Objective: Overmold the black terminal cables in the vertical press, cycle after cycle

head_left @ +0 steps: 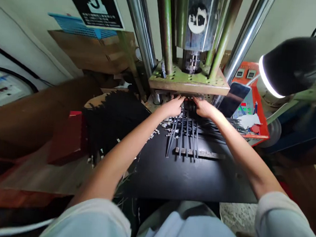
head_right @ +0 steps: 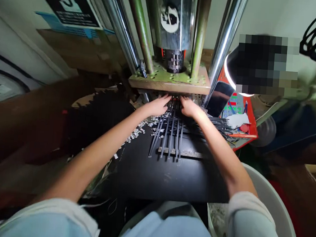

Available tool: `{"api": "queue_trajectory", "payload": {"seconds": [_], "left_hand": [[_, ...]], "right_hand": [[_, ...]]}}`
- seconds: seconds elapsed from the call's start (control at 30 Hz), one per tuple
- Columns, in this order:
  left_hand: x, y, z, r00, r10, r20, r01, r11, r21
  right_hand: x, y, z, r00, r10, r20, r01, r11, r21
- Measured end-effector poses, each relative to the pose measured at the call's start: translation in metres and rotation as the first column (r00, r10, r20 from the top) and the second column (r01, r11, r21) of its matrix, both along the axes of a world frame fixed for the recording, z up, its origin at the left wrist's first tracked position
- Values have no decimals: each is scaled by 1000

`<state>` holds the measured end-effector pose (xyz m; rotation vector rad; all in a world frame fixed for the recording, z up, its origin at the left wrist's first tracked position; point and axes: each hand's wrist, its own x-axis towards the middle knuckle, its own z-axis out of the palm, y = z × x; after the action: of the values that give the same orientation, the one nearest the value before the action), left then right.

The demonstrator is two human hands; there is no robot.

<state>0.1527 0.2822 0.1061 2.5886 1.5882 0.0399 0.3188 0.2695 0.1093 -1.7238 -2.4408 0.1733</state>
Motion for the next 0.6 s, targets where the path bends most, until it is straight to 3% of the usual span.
{"api": "queue_trajectory", "payload": {"seconds": [0.07, 0.13, 0.17, 0.23, 0.3, 0.4, 0.5, 0.6], "left_hand": [[-34, -51, -4, 991, -59, 121, 52, 997, 63], [-71, -115, -18, 954, -172, 246, 143, 981, 130], [-89, -149, -28, 941, -179, 286, 124, 972, 199], [-117, -211, -51, 939, -126, 319, 17, 946, 323], [-135, -257, -75, 951, -89, 296, -35, 920, 390], [-153, -291, -107, 987, 12, 159, -84, 888, 452], [-160, -295, -130, 992, 99, 84, -128, 863, 489], [-157, -291, -140, 977, 147, 154, -205, 840, 503]], "right_hand": [[21, -46, -6, 994, 100, -32, -99, 995, 20], [42, -95, -25, 963, 237, -126, -240, 971, -5], [51, -119, -37, 941, 282, -185, -288, 957, -8], [64, -156, -64, 954, 218, -206, -217, 976, 27], [65, -180, -87, 976, 139, -169, -127, 989, 76], [53, -198, -105, 982, 126, -142, -115, 989, 90], [48, -217, -107, 971, 172, -163, -154, 981, 117], [64, -250, -108, 990, 104, -96, -81, 972, 219]]}}
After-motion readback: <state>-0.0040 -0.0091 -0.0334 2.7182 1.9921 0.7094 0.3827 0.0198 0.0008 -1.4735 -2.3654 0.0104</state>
